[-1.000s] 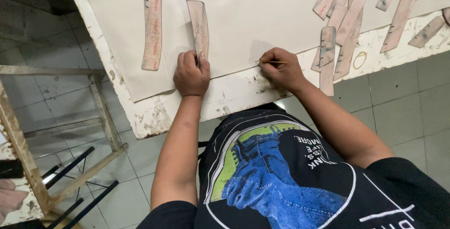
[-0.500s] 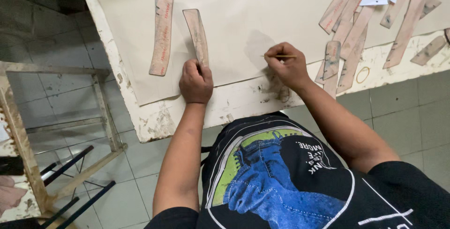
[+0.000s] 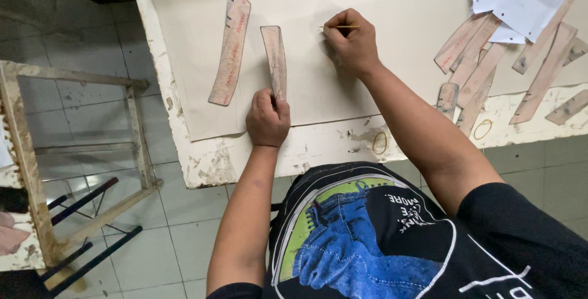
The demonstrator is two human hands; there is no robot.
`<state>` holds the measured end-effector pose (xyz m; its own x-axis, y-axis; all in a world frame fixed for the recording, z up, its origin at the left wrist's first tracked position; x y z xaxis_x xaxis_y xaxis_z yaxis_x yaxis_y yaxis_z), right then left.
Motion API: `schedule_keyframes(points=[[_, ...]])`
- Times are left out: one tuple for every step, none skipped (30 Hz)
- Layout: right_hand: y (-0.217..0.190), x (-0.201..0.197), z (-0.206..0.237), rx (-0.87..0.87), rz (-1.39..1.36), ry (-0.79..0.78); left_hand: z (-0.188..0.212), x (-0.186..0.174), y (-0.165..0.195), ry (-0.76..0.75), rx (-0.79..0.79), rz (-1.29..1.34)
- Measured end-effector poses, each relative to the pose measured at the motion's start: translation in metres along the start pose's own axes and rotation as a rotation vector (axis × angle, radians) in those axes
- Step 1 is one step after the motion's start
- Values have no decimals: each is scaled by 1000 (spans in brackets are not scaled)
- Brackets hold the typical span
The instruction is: The person places several paper pattern pieces on a large sheet of paper and traces their outlines with a pencil. They reposition the patterns and continue tracing additional shapes on the same sheet.
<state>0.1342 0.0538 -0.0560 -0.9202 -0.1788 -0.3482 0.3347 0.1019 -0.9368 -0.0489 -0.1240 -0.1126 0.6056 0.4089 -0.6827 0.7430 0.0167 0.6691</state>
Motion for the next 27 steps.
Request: schedule_keyframes(points=[[0, 1, 0, 3, 12, -2, 0, 0, 0, -3, -10, -4], [1, 1, 0, 6, 25, -3, 0, 0, 0, -5, -18, -7], [1, 2, 0, 9, 37, -3, -1, -1, 1, -8, -25, -11], [1, 2, 0, -5, 43, 1, -1, -1, 1, -9, -29, -8], [1, 2, 0, -18, 50, 5, -1, -1, 1, -11, -32, -6], [2, 3, 1, -29, 57, 10, 0, -1, 1, -14, -36, -2], [3, 3, 2, -33, 48, -19, 0, -1, 1, -16, -38, -1], [4, 3, 1, -41, 37, -46, 0, -1, 1, -15, -38, 1], [4, 2, 2, -48, 27, -73, -1, 0, 0, -16, -37, 3], [7, 1, 4, -2, -24, -85, 0, 0, 0, -21, -35, 7], [11, -1, 8, 42, -76, -96, 0, 1, 0, -26, -33, 11], [15, -3, 12, 86, -127, -106, -1, 2, -1, -30, -28, 17], [18, -4, 20, 118, -145, -115, -2, 2, -1, -26, -23, 24], [22, -6, 31, 152, -164, -127, -2, 2, -2, -20, -21, 29], [25, -6, 45, 188, -183, -143, -2, 2, -2, -15, -23, 33], [27, -6, 61, 188, -192, -191, -1, 2, -3, -15, -28, 42], [29, -5, 77, 186, -201, -237, -1, 2, -3, -14, -31, 51], [32, -2, 92, 182, -210, -284, -1, 2, -4, -12, -34, 60], [33, 2, 107, 158, -220, -316, -1, 1, -4, -7, -32, 65], [34, 7, 120, 133, -229, -344, -1, 1, -4, -2, -28, 72], [35, 10, 130, 108, -237, -368, -1, 2, -4, 0, -21, 81], [37, 13, 137, 104, -215, -377, 0, 2, -5, 0, -23, 83], [39, 16, 144, 100, -193, -385, 0, 2, -5, 1, -24, 86], [40, 19, 148, 96, -171, -392, 0, 3, -5, 2, -24, 89], [41, 20, 151, 79, -127, -377, 0, 3, -6, 3, -16, 85], [41, 21, 152, 63, -83, -361, -1, 4, -6, 3, -8, 82], [41, 21, 154, 47, -40, -347, 0, 4, -6, 5, -1, 78]])
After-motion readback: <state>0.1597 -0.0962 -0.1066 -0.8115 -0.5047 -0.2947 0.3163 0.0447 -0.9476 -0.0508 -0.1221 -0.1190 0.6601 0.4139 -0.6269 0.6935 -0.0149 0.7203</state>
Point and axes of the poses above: each hand's wrist, its own z-axis away from the middle knuckle, its own x-axis out of the palm, y = z × x, the point moved 4 cm from there along -z, towards the middle knuckle, and after that the axes turned 3 degrees about x, right-handed, at the moved point
